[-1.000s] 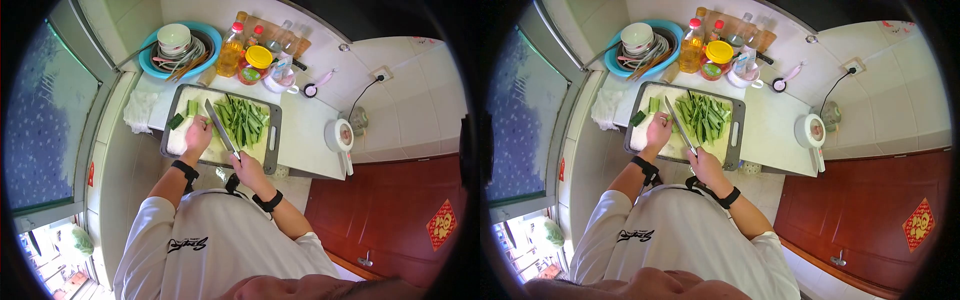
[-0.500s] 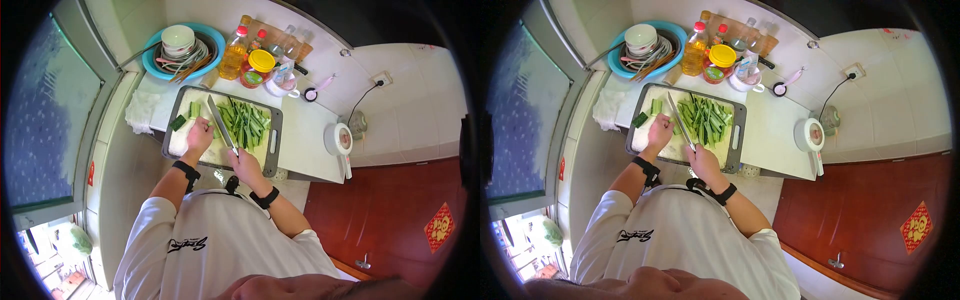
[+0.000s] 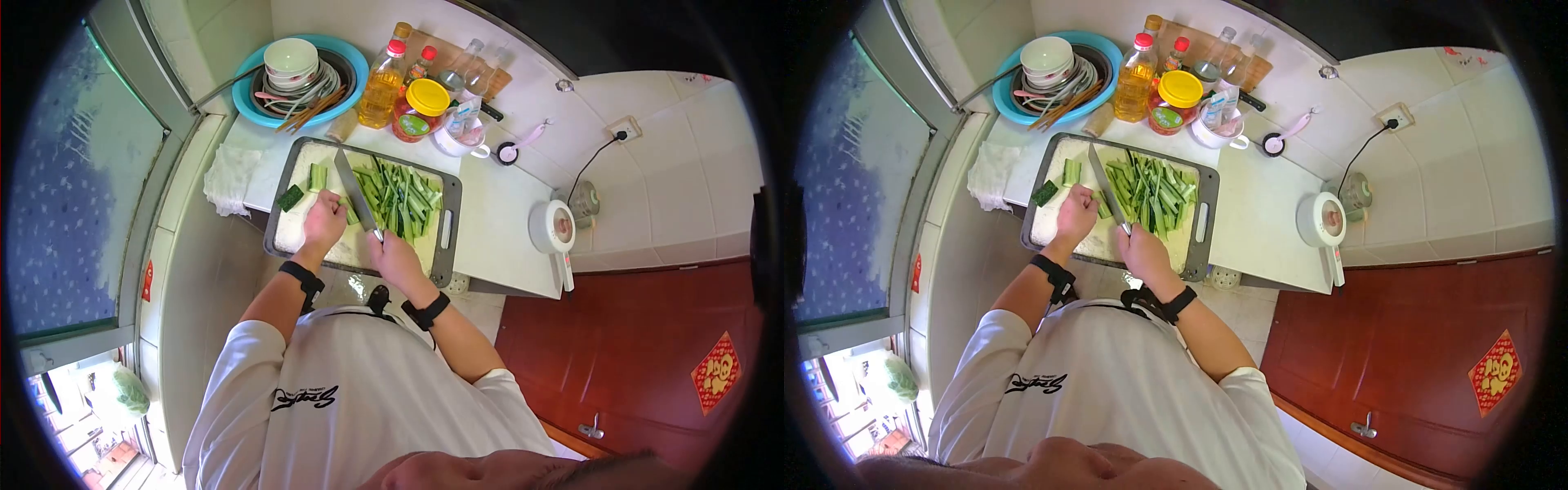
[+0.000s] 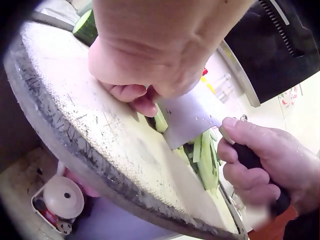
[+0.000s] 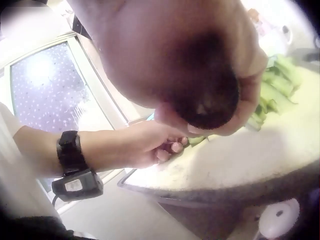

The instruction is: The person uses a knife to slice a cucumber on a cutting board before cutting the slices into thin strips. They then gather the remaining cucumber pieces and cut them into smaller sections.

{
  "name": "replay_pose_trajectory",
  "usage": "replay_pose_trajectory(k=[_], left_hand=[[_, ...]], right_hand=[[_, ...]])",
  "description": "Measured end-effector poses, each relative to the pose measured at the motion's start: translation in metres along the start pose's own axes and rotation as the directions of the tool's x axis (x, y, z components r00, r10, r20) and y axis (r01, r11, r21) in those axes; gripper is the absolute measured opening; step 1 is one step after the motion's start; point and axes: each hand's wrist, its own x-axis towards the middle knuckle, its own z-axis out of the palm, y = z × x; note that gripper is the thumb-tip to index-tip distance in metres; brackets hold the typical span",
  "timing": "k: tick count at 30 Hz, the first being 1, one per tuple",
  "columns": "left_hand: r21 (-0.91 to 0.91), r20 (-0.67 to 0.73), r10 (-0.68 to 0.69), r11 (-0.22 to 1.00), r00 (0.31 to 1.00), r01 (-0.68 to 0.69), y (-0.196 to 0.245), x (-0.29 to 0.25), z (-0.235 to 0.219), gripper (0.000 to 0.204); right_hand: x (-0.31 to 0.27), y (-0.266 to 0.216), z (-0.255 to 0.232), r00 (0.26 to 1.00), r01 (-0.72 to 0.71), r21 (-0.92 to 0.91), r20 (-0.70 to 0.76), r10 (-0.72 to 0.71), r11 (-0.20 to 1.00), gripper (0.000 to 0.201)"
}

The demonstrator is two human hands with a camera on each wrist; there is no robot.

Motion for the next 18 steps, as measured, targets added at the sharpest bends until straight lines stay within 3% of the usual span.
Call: replay_pose_trajectory(k=[3,5,8,18], left_hand=[[-0.069,-0.041,-0.001,0.998,0.999,-0.002,0.003,-0.004,-0.001,0.025],[0.004,-0.125,0.064,0.998,0.99,-0.064,0.004,-0.006,0.001,0.018],[0.109,-0.029,0.051,0.993,0.998,-0.047,0.01,-0.007,0.0,0.017],[0.175,-0.022,-0.005,0.985,1.0,0.009,0.014,0.001,-0.001,0.022]], right_hand=[[0.002,0.006,0.001,1.0,-0.002,0.031,-0.003,0.002,1.0,0.043],[0.0,0.008,0.0,1.0,-0.012,0.048,0.006,0.012,0.999,0.043],[-0.006,0.007,-0.003,0.999,-0.025,0.048,0.024,0.024,0.999,0.042],[-0.038,0.005,-0.018,0.994,0.011,-0.02,0.108,-0.008,1.0,0.042]])
